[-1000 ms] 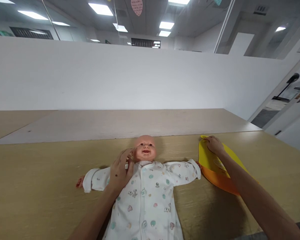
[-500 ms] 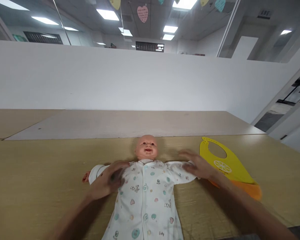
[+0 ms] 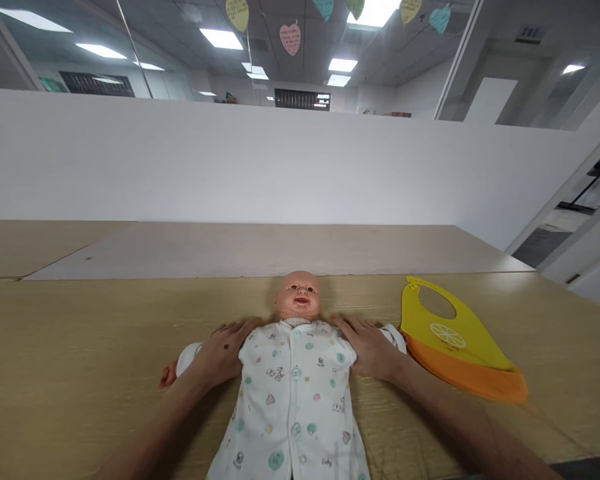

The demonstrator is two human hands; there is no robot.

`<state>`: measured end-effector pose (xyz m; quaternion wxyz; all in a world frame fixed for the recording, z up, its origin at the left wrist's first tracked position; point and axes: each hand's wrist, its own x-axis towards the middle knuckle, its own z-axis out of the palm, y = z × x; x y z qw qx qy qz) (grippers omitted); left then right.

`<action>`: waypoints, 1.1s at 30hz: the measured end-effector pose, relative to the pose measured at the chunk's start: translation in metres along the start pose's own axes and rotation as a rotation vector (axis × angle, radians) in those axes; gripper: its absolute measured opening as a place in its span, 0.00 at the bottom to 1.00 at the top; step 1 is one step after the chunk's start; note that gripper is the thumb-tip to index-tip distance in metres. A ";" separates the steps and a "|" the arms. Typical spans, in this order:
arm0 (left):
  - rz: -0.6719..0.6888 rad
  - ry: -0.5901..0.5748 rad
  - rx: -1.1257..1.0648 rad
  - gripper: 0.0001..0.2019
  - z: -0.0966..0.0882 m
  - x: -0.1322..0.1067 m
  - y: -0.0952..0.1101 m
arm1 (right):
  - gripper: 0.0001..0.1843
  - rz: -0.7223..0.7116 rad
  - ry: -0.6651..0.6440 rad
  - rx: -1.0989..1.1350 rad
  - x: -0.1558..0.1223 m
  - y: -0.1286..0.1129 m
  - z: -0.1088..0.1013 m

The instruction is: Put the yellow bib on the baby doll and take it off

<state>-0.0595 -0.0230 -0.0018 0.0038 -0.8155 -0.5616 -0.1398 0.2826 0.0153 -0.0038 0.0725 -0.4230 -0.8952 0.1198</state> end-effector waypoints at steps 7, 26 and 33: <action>-0.161 -0.018 0.064 0.17 -0.002 0.010 0.009 | 0.23 0.115 -0.010 -0.106 0.014 0.002 -0.002; -0.334 0.388 0.395 0.18 0.033 0.037 -0.014 | 0.15 0.192 0.005 -0.181 0.078 0.012 -0.011; -0.449 0.380 0.387 0.19 0.042 0.058 -0.026 | 0.17 0.236 0.054 -0.197 0.096 0.017 -0.010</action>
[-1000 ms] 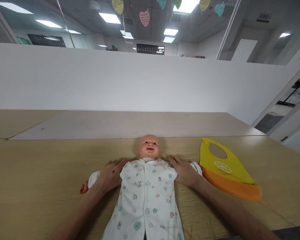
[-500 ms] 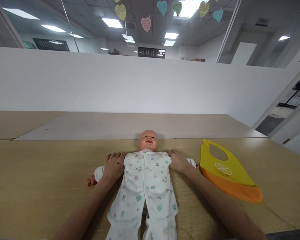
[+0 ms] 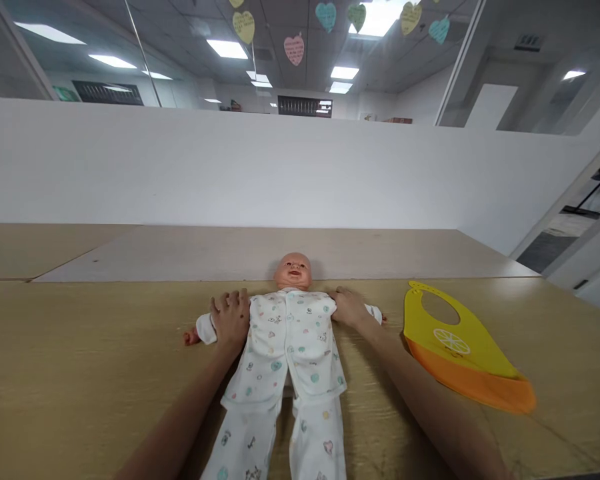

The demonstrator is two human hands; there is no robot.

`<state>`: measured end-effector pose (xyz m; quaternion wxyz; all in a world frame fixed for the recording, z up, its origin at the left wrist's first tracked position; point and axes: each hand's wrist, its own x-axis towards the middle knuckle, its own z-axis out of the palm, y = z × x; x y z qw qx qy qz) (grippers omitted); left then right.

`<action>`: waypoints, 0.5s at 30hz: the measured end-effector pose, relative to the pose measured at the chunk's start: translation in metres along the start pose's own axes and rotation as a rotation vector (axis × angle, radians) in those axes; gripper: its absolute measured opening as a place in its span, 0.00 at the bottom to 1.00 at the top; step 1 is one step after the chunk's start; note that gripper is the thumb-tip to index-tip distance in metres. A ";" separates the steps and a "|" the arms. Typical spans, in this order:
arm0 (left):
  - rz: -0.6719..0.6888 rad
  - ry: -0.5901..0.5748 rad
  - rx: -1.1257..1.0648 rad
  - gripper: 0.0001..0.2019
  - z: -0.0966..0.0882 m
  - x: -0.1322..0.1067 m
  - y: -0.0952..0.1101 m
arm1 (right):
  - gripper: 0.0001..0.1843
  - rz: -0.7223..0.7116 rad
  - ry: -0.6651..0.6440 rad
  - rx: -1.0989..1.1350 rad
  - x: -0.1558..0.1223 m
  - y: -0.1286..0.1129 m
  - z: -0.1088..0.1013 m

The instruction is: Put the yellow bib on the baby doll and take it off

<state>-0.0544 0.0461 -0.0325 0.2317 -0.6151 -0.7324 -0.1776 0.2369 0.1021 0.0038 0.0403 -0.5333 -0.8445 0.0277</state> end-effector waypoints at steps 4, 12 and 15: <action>-0.063 0.061 -0.068 0.20 0.007 0.007 0.002 | 0.20 0.020 0.089 -0.049 0.008 -0.001 0.003; 0.042 0.069 -0.041 0.22 -0.003 -0.025 -0.005 | 0.30 -0.028 0.397 -0.091 -0.026 -0.001 0.019; 0.146 0.059 -0.111 0.24 -0.013 -0.040 -0.007 | 0.30 -0.091 0.478 -0.090 -0.047 -0.001 0.026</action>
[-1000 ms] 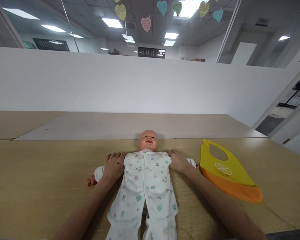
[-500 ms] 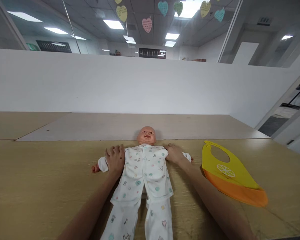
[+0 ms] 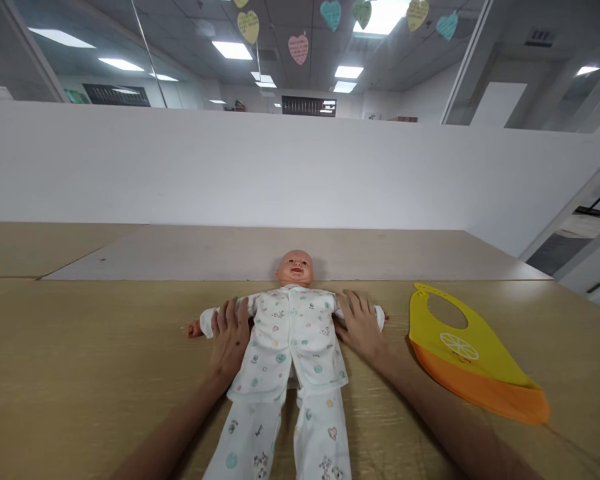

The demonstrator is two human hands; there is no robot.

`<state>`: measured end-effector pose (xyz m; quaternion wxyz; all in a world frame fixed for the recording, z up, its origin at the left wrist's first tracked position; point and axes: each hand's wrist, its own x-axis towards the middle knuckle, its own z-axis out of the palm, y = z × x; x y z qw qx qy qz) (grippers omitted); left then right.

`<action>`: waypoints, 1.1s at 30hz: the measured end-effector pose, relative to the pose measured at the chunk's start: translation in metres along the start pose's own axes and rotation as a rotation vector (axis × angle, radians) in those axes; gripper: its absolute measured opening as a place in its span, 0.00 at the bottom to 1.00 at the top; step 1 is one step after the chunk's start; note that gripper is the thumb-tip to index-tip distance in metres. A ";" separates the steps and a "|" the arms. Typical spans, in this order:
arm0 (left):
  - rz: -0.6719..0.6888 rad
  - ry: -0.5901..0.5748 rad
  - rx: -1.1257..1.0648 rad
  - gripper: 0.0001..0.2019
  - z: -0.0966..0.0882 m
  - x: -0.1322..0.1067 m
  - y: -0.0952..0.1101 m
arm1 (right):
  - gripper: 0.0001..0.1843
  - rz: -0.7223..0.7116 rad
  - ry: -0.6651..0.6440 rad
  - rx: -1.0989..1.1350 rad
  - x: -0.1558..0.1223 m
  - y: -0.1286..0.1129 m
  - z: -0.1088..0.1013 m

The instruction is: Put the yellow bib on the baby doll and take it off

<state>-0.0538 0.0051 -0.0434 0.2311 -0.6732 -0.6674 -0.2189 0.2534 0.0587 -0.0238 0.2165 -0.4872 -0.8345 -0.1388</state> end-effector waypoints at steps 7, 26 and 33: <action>0.006 -0.079 0.048 0.13 -0.016 -0.008 0.002 | 0.13 -0.074 0.029 0.096 -0.018 -0.014 0.003; 0.083 -0.158 -0.016 0.13 -0.007 -0.003 0.002 | 0.17 -0.080 -0.140 0.359 -0.007 -0.007 0.016; -0.033 -0.186 0.014 0.14 -0.002 0.010 0.016 | 0.17 -0.001 -0.175 0.504 0.016 -0.001 0.017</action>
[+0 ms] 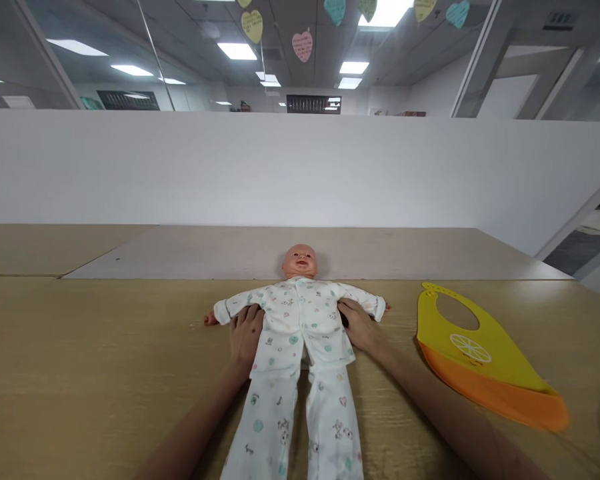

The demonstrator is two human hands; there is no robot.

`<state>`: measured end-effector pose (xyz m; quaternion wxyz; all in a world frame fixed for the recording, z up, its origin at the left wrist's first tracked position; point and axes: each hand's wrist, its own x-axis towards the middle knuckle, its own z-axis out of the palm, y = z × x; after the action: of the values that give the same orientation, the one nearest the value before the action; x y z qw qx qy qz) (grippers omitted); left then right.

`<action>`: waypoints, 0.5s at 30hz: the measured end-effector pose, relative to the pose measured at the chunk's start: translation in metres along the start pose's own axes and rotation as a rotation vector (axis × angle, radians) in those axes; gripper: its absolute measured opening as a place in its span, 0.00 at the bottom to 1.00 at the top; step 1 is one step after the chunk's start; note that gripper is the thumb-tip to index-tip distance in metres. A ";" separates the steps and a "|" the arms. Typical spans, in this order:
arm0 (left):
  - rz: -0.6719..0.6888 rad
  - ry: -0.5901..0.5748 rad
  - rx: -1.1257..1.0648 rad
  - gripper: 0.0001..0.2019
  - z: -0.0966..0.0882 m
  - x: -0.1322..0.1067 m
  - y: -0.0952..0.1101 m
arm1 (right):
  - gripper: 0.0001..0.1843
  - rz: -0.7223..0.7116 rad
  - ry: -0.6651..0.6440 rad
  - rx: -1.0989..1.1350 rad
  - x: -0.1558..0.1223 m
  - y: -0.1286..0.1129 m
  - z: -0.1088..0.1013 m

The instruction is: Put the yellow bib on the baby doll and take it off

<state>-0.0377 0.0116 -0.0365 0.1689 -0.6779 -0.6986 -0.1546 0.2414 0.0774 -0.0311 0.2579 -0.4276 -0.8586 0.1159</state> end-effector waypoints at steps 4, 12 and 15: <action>-0.066 -0.014 -0.031 0.17 0.006 0.007 0.006 | 0.17 0.024 0.023 0.040 0.010 0.003 0.000; 0.060 -0.106 -0.158 0.14 0.028 0.030 -0.009 | 0.22 0.017 -0.001 -0.079 0.010 0.007 0.004; 0.038 -0.159 -0.114 0.15 0.033 0.036 -0.014 | 0.24 0.033 -0.062 -0.188 0.011 0.013 0.006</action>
<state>-0.0535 0.0582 -0.0496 0.0771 -0.7098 -0.6868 -0.1364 0.2415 0.0939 -0.0374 0.1878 -0.4602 -0.8661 0.0524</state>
